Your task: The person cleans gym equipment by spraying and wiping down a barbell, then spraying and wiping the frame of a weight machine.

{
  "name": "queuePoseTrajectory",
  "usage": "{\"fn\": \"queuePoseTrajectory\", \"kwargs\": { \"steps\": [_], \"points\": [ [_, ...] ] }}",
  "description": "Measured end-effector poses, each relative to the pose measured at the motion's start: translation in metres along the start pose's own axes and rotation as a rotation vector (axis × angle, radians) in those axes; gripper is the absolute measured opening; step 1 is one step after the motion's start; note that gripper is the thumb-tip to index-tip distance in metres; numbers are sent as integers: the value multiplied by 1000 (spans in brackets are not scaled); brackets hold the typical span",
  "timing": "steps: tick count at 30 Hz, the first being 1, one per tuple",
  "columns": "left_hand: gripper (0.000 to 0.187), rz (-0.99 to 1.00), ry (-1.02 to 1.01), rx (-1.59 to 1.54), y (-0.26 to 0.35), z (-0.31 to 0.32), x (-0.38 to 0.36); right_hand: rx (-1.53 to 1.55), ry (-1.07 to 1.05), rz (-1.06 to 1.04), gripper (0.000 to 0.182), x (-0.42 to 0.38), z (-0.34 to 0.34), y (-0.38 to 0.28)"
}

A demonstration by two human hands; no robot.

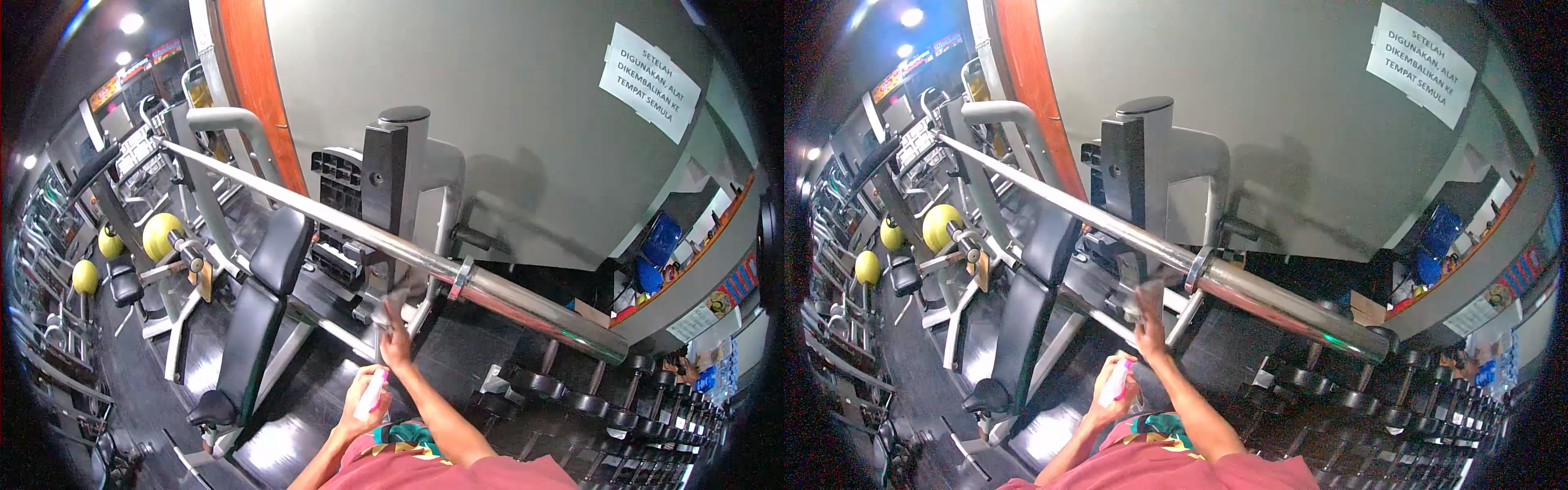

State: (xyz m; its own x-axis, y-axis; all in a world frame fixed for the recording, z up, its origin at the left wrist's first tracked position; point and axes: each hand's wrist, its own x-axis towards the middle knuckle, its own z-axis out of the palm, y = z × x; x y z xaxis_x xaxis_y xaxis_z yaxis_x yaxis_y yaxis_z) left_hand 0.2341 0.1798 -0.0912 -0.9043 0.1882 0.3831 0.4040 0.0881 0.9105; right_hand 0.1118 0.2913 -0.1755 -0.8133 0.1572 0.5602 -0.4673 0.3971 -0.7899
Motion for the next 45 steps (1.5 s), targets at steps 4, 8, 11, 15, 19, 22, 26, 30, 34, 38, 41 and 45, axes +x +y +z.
{"fn": "queuePoseTrajectory", "kwargs": {
  "steps": [4, 8, 11, 15, 19, 22, 26, 30, 34, 38, 41, 45],
  "points": [
    [22, -114, -34, -16, 1, -1, -5, -48, -293, 622, 45, -49, -3, 52],
    [27, -145, -14, -13, 3, -1, -6, 484, 218, 754, 34, 6, -19, 6],
    [26, -103, 14, 15, 2, -2, -10, 437, 259, 150, 41, 66, -23, -9],
    [23, 76, 29, 163, 2, -6, -11, 215, 125, 227, 38, 86, -15, -33],
    [24, -286, 81, -74, 17, -3, -12, 185, -72, 528, 51, 9, -1, 2],
    [23, -1, -26, 89, 1, -6, -9, 38, -40, 463, 44, -31, 8, 37],
    [22, -133, 47, -13, 0, 1, -13, 432, 84, 670, 44, 17, 7, 107],
    [23, -64, 38, 4, 1, -1, -13, 746, 95, 492, 43, 150, -18, 121],
    [24, -148, 106, 0, 0, 1, -15, 879, 0, 436, 43, 223, -37, 90],
    [25, -123, 81, 14, 2, -3, -13, 560, 145, 356, 40, 145, -10, 139],
    [24, -33, 75, 50, -4, -3, -7, 153, 33, 494, 40, 53, 1, 171],
    [20, 117, 41, 165, -13, -5, -1, 412, -42, 852, 31, -20, 8, 124]
  ]
}}
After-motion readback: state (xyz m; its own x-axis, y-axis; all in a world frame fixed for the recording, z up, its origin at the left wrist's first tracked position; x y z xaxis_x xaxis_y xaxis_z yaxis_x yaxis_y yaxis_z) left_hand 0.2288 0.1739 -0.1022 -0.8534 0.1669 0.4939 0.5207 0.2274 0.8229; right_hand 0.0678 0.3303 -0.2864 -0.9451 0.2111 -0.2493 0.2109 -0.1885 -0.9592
